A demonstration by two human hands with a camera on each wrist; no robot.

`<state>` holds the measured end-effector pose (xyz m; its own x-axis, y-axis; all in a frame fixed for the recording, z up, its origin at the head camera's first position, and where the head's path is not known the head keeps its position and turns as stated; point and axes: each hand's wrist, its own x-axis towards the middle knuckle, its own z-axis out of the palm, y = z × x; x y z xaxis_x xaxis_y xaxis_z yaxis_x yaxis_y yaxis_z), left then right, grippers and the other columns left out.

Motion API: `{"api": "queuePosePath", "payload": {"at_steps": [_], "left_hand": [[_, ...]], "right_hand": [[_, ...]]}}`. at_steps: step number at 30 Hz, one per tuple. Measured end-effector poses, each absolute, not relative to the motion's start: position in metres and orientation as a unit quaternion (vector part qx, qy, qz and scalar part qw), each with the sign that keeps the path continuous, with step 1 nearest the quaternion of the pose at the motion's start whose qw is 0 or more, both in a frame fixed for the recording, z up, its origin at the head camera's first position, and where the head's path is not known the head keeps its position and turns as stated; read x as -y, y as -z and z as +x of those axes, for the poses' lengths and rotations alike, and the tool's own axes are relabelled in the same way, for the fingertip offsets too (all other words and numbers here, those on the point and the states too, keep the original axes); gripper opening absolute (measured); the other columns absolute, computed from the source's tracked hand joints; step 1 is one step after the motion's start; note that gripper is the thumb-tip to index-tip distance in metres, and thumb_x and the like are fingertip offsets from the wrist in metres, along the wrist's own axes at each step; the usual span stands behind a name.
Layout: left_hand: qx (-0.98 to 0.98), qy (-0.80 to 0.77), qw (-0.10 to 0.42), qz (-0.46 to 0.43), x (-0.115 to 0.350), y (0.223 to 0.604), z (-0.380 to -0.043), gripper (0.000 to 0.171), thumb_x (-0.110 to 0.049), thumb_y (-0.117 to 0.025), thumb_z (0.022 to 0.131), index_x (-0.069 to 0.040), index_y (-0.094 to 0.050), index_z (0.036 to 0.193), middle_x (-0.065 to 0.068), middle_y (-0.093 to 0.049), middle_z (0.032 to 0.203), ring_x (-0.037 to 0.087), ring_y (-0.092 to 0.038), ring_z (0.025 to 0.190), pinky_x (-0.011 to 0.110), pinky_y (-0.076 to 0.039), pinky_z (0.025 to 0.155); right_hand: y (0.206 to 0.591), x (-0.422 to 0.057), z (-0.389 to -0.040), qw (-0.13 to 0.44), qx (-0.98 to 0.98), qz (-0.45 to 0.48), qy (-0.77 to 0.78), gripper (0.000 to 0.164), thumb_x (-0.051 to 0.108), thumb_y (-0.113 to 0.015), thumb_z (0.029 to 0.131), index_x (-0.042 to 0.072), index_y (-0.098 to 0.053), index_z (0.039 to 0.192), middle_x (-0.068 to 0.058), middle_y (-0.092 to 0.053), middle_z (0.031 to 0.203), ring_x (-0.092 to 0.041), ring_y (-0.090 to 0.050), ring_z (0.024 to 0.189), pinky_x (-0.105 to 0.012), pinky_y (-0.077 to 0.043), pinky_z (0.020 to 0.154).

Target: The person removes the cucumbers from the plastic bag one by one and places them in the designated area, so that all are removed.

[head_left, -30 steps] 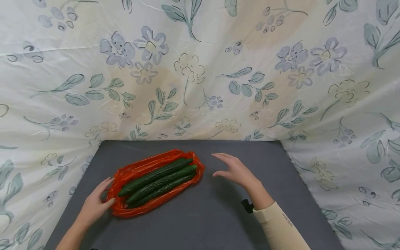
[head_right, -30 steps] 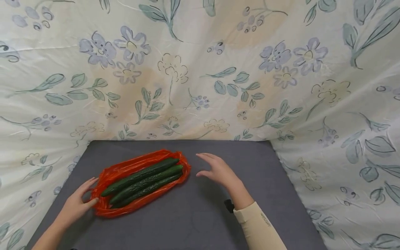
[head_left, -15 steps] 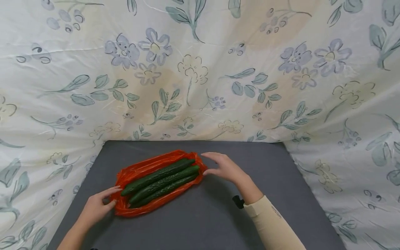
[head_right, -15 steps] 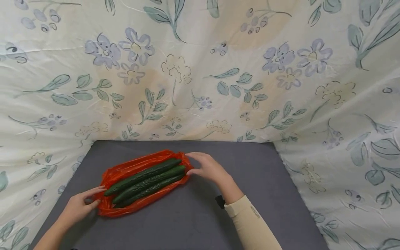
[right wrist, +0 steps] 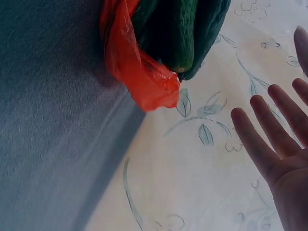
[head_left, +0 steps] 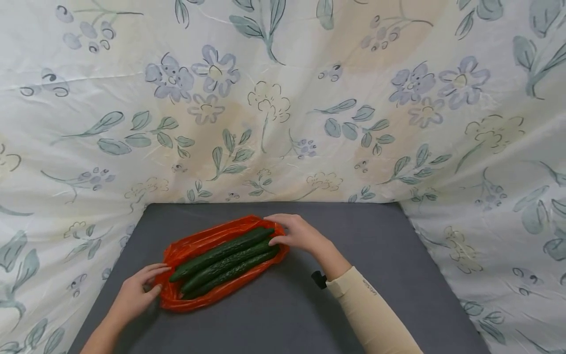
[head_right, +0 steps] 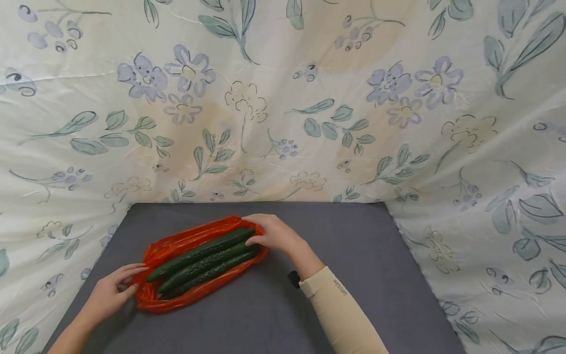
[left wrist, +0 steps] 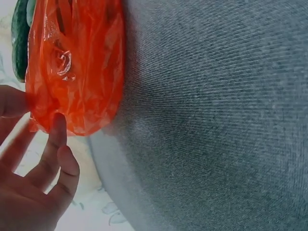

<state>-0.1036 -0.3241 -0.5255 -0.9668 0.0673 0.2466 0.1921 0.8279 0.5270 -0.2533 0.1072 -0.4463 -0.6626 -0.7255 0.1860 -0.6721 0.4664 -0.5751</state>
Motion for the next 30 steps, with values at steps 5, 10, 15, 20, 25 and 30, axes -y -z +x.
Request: {"api": "queuePosePath", "payload": {"at_steps": [5,10,15,20,25,30], "left_hand": [[0.953,0.281,0.097,-0.056,0.325,0.525,-0.104,0.038,0.001,-0.074,0.079,-0.012,-0.075,0.115,0.011,-0.070,0.120,0.012,-0.068,0.087,0.029,-0.053,0.069],[0.951,0.287,0.097,-0.068,0.326,0.525,-0.105,0.034,-0.001,-0.074,0.080,-0.011,-0.075,0.113,0.012,-0.069,0.118,0.020,-0.069,0.089,0.029,-0.055,0.069],[0.948,0.287,0.112,-0.080,0.326,0.526,-0.106,0.034,0.000,-0.073,0.079,-0.012,-0.076,0.111,0.010,-0.067,0.118,0.016,-0.063,0.099,0.028,-0.055,0.072],[0.949,0.285,0.114,-0.079,0.327,0.530,-0.108,0.036,0.001,-0.072,0.078,-0.012,-0.076,0.112,0.010,-0.066,0.119,0.009,-0.060,0.100,0.027,-0.055,0.073],[0.948,0.292,0.103,-0.075,0.326,0.533,-0.108,0.041,0.002,-0.075,0.075,-0.009,-0.074,0.115,0.014,-0.065,0.120,0.025,-0.066,0.092,0.029,-0.053,0.069],[0.948,0.299,0.085,-0.067,0.325,0.532,-0.107,0.042,0.001,-0.075,0.076,-0.008,-0.073,0.117,0.018,-0.064,0.122,0.028,-0.067,0.087,0.029,-0.051,0.066]], "right_hand": [[0.450,-0.094,-0.261,0.061,-0.859,-0.401,0.312,0.067,0.028,-0.078,0.087,0.014,-0.054,0.147,-0.007,-0.057,0.147,-0.024,-0.061,0.123,-0.042,-0.048,0.103],[0.453,-0.080,-0.266,0.083,-0.871,-0.390,0.288,0.069,0.035,-0.077,0.087,0.018,-0.052,0.149,-0.003,-0.053,0.151,-0.026,-0.050,0.137,-0.045,-0.042,0.110],[0.457,-0.062,-0.269,0.089,-0.878,-0.390,0.263,0.071,0.040,-0.077,0.086,0.021,-0.051,0.150,-0.002,-0.049,0.153,-0.026,-0.041,0.144,-0.047,-0.038,0.114],[0.462,-0.041,-0.269,0.089,-0.879,-0.404,0.236,0.071,0.042,-0.076,0.086,0.021,-0.051,0.150,-0.003,-0.048,0.154,-0.025,-0.042,0.143,-0.044,-0.040,0.112],[0.471,-0.025,-0.267,0.085,-0.881,-0.418,0.206,0.071,0.044,-0.075,0.087,0.022,-0.051,0.149,0.001,-0.048,0.154,-0.022,-0.042,0.143,-0.041,-0.040,0.112],[0.481,-0.017,-0.265,0.102,-0.882,-0.416,0.196,0.069,0.043,-0.075,0.087,0.023,-0.052,0.149,0.001,-0.049,0.154,-0.021,-0.042,0.143,-0.040,-0.038,0.114]]}}
